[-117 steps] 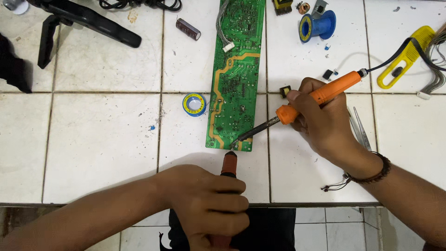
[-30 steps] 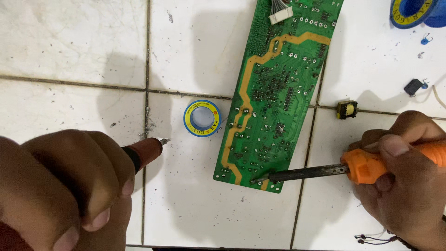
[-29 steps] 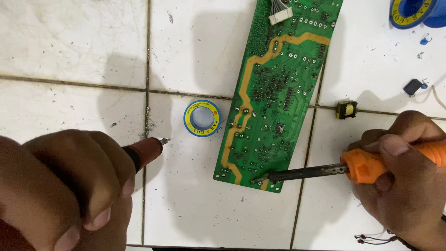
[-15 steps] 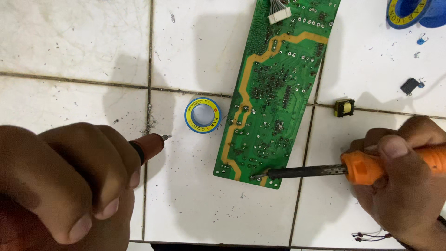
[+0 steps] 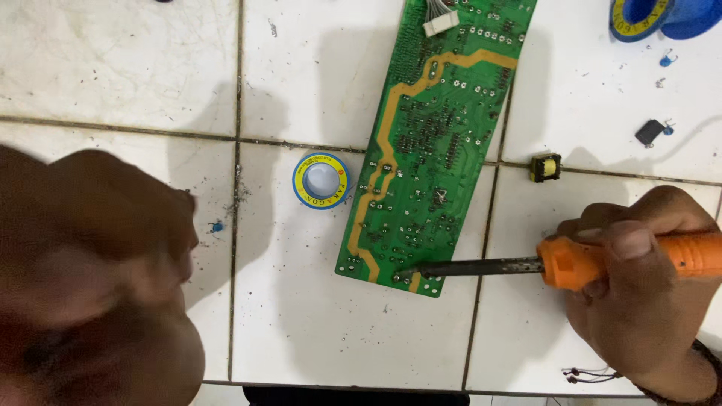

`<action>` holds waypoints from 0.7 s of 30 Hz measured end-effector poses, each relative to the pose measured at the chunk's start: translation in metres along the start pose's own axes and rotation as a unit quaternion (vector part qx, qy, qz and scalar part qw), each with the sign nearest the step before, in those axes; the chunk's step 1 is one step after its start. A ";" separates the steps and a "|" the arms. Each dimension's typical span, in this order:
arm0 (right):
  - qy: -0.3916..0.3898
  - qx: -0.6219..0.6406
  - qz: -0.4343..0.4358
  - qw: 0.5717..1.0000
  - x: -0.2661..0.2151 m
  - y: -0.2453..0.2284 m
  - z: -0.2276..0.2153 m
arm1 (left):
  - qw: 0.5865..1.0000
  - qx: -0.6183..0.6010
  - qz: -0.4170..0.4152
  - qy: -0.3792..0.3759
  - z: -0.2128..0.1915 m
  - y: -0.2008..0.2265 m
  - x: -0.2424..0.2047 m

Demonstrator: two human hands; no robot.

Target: The person solders a green circuit board using a soldering iron and solder wire. They then use a desoldering pump to remove solder from specific points on the board. The person flips the board over to inspect the other side and continues to work on it.

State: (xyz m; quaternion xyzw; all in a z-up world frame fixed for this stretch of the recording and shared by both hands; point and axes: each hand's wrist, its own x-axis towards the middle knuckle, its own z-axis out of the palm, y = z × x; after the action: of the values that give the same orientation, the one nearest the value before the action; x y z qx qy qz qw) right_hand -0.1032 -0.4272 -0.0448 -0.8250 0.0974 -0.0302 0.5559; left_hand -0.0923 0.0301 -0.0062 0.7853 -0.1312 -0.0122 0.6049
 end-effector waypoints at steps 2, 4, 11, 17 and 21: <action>-0.051 -0.097 -0.143 0.984 0.001 0.033 -0.026 | 0.997 0.070 0.022 0.007 0.035 0.022 0.027; -0.102 -0.190 -0.281 0.935 0.002 0.039 -0.026 | 0.989 0.141 0.045 0.014 0.058 0.036 0.049; -0.013 0.094 0.068 0.993 0.006 -0.017 0.009 | 0.892 0.447 0.061 -0.018 0.066 0.021 0.085; 0.026 0.089 0.096 0.991 0.009 -0.012 0.014 | 0.879 0.465 0.097 -0.047 0.056 0.012 0.094; 0.020 0.093 0.091 0.991 0.015 -0.034 0.022 | 0.901 0.374 0.152 -0.157 0.049 0.046 0.096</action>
State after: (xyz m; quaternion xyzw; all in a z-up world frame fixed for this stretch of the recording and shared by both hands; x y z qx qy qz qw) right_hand -0.0805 -0.3980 -0.0223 -0.7567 0.1800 -0.0051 0.6284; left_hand -0.0175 -0.0483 0.0373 0.9123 -0.3369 0.0070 0.2328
